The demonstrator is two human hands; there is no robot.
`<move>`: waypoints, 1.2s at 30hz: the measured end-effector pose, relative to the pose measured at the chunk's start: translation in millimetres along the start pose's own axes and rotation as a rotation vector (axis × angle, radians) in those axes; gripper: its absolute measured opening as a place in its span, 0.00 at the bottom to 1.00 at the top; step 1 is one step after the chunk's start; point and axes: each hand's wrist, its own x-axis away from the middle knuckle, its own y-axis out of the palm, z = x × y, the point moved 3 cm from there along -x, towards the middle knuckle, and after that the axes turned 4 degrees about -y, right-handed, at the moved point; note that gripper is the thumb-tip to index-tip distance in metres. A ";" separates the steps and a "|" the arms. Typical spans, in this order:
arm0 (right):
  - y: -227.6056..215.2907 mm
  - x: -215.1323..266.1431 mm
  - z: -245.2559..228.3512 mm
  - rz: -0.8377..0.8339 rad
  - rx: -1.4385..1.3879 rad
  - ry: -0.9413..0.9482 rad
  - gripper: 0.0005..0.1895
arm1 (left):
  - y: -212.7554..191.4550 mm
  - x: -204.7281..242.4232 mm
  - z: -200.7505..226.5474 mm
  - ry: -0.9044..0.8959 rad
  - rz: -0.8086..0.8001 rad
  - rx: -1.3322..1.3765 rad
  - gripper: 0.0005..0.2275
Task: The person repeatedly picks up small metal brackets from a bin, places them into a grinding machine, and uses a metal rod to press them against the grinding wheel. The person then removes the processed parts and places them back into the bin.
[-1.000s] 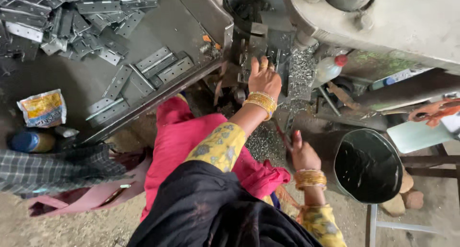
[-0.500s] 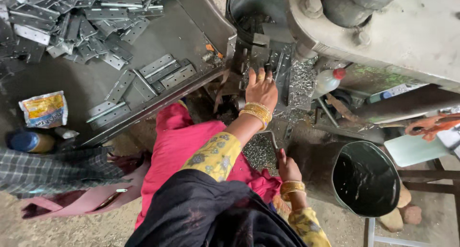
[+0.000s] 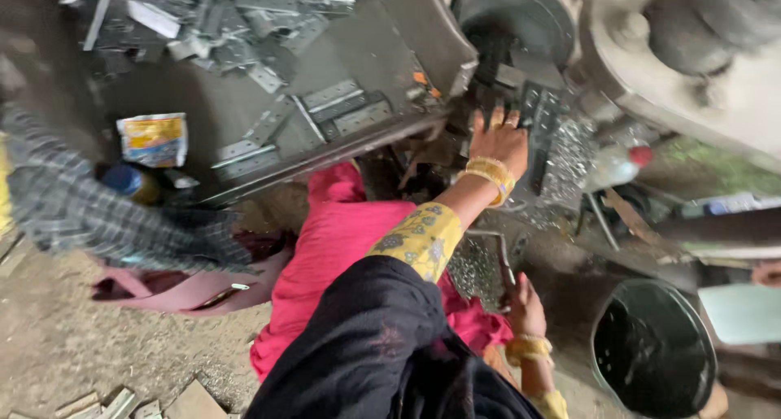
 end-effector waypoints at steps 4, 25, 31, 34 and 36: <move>-55.5 25.7 -57.1 0.412 -0.381 -0.476 0.31 | -30.9 7.9 -101.7 -0.188 0.214 0.162 0.13; -80.3 63.3 -147.7 0.450 -0.234 -0.571 0.30 | -47.2 47.8 -270.7 -0.223 0.314 -0.172 0.09; -86.8 54.8 -155.4 0.620 0.054 -0.396 0.22 | -67.3 32.0 -141.6 -0.012 0.527 0.412 0.12; -86.4 61.9 -153.7 0.502 -0.019 -0.463 0.20 | -32.4 49.1 -38.7 0.160 0.215 0.245 0.10; -82.9 62.2 -153.8 0.477 0.173 -0.301 0.21 | -8.2 69.3 12.7 0.299 0.167 0.006 0.12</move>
